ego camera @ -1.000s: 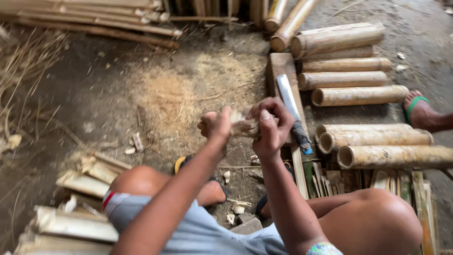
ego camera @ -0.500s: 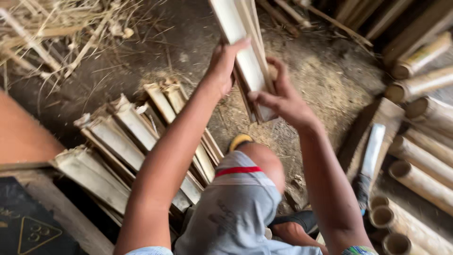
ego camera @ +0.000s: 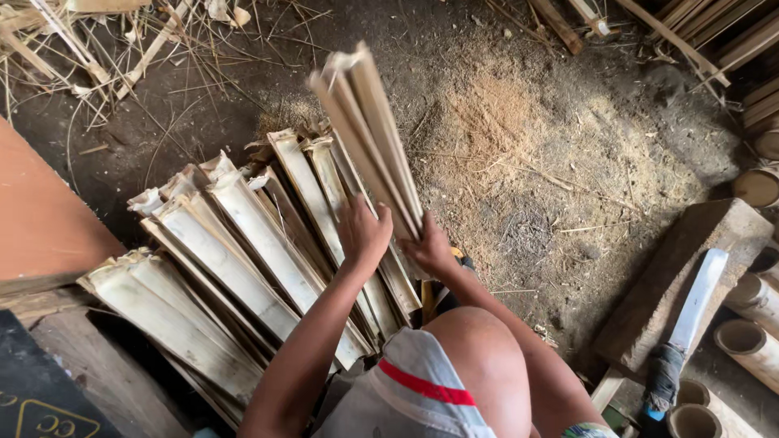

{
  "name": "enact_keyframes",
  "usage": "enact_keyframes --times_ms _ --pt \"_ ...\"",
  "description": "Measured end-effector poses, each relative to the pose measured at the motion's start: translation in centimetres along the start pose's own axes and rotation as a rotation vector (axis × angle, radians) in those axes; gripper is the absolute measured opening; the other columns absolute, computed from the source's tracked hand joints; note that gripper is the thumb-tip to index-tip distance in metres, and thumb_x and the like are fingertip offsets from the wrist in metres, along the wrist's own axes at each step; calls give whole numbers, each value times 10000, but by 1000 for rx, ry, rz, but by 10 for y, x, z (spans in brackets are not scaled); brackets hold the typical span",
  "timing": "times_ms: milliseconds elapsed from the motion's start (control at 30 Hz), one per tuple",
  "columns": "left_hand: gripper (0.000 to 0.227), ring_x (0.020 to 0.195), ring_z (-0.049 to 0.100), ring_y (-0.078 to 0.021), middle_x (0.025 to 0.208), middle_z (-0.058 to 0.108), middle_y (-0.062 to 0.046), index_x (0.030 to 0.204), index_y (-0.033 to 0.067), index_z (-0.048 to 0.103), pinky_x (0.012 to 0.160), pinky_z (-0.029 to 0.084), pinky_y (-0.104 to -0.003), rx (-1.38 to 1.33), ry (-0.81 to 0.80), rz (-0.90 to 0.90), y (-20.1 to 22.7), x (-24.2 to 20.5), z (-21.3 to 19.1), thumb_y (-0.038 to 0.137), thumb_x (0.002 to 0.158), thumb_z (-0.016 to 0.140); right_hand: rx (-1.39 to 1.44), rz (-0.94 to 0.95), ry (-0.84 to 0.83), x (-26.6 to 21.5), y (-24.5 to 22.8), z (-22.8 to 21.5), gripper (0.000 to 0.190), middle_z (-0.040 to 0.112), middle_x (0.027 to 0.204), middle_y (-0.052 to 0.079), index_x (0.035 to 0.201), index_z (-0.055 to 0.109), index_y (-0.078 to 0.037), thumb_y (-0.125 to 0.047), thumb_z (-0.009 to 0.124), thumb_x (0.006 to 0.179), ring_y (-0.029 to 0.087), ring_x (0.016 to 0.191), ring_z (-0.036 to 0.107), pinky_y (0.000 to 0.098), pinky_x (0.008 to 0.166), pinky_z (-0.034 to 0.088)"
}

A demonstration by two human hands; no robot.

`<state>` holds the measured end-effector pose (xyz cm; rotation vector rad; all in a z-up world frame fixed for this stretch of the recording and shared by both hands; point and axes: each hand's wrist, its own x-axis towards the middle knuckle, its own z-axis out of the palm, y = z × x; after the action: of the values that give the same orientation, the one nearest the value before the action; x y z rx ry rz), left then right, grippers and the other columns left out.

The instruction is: The person sits on the ground and uses a machete to split short bamboo segments into thin strips. They repeatedly pick up a bamboo piece, split it with the blade, and place the resulting strips into a pile.

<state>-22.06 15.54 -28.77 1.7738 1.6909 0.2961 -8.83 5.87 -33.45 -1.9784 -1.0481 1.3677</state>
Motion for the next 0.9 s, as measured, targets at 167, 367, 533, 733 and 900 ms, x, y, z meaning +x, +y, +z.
enact_keyframes --times_ms 167,367,533,733,900 --pt "529 1359 483 -315 1472 479 -145 1424 62 503 1172 379 -514 452 93 667 -14 24 26 367 992 507 -620 -8 -98 6 -20 19 959 229 1599 251 1603 25 -32 -447 627 983 399 1453 303 578 1135 316" --pt "691 1557 152 -283 1653 263 -112 1520 105 401 1235 144 -590 710 -264 603 -11 35 32 520 976 500 -607 -27 -197 -11 -32 -23 1018 342 1545 226 1571 179 -95 -477 760 827 388 1406 406 467 1117 403" --pt "667 1476 166 -327 1597 298 -164 1517 99 434 1192 130 -650 711 -218 694 -7 59 62 513 1001 521 -556 -153 -56 -54 -14 -99 697 517 1409 219 1460 452 -69 -400 682 892 411 1227 570 462 1019 476" --pt "468 1474 404 -369 1573 491 -125 1342 163 695 1163 346 -637 971 -561 528 21 77 66 395 965 546 -723 -57 -9 -194 -4 -205 567 587 1320 145 1403 501 -84 -327 629 906 382 1137 626 484 905 536" --pt "682 1556 116 -239 1678 238 36 1500 309 464 1213 192 -576 1180 -633 627 11 100 48 673 924 470 -630 129 24 -299 43 -243 536 616 1248 155 1370 544 -85 -281 647 881 380 1078 652 489 892 543"
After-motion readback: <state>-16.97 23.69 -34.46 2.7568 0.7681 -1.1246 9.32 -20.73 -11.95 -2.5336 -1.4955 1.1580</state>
